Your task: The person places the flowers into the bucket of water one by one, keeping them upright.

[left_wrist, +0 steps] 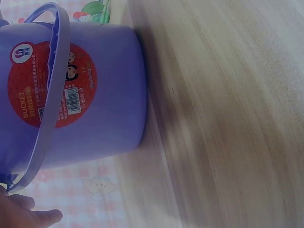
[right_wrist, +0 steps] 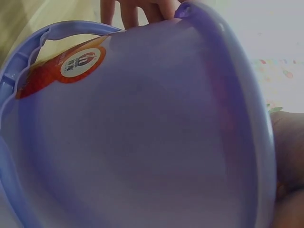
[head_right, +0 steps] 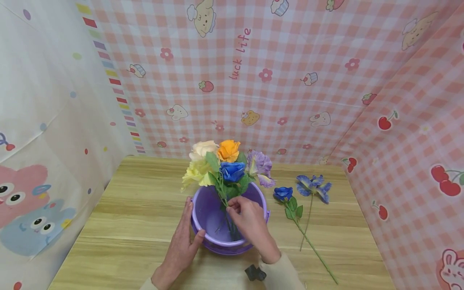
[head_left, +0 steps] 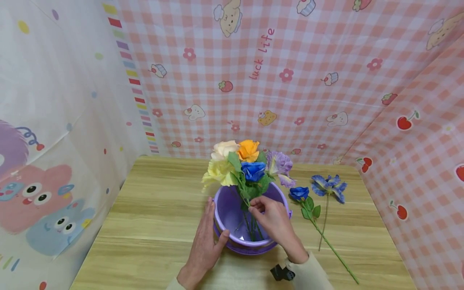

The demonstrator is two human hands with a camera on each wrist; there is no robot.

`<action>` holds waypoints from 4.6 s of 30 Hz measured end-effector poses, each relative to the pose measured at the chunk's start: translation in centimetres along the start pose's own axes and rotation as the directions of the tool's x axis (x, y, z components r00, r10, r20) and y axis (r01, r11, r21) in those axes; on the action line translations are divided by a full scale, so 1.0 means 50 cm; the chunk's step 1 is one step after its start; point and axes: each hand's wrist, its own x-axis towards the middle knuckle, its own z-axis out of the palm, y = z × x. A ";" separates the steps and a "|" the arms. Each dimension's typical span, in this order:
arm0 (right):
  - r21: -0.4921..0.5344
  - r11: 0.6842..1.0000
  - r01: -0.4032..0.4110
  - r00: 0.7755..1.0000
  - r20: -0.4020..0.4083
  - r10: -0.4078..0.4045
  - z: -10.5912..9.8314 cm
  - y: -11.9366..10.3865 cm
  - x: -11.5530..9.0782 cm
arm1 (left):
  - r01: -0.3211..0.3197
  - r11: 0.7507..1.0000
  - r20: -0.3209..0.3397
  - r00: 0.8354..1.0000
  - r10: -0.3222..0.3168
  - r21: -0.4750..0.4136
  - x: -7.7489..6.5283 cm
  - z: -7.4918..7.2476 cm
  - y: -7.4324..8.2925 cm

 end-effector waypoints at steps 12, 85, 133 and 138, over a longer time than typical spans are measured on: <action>-0.131 0.991 0.015 0.999 0.049 -0.009 0.012 0.001 0.013 | -0.006 1.000 0.007 1.000 0.007 -0.015 0.003 0.000 0.003; 0.639 0.741 -0.206 0.755 -0.378 0.536 -0.206 0.296 -0.103 | 0.008 1.000 0.008 1.000 -0.008 -0.019 0.000 0.001 0.000; 0.389 0.685 -0.616 0.746 0.007 0.666 -0.198 0.490 -0.046 | 0.038 0.999 0.034 0.999 -0.037 -0.013 -0.002 -0.003 0.005; 0.394 0.678 -0.621 0.746 0.030 0.666 -0.196 0.498 -0.043 | 0.043 0.999 0.037 0.998 -0.042 -0.023 -0.001 -0.004 0.008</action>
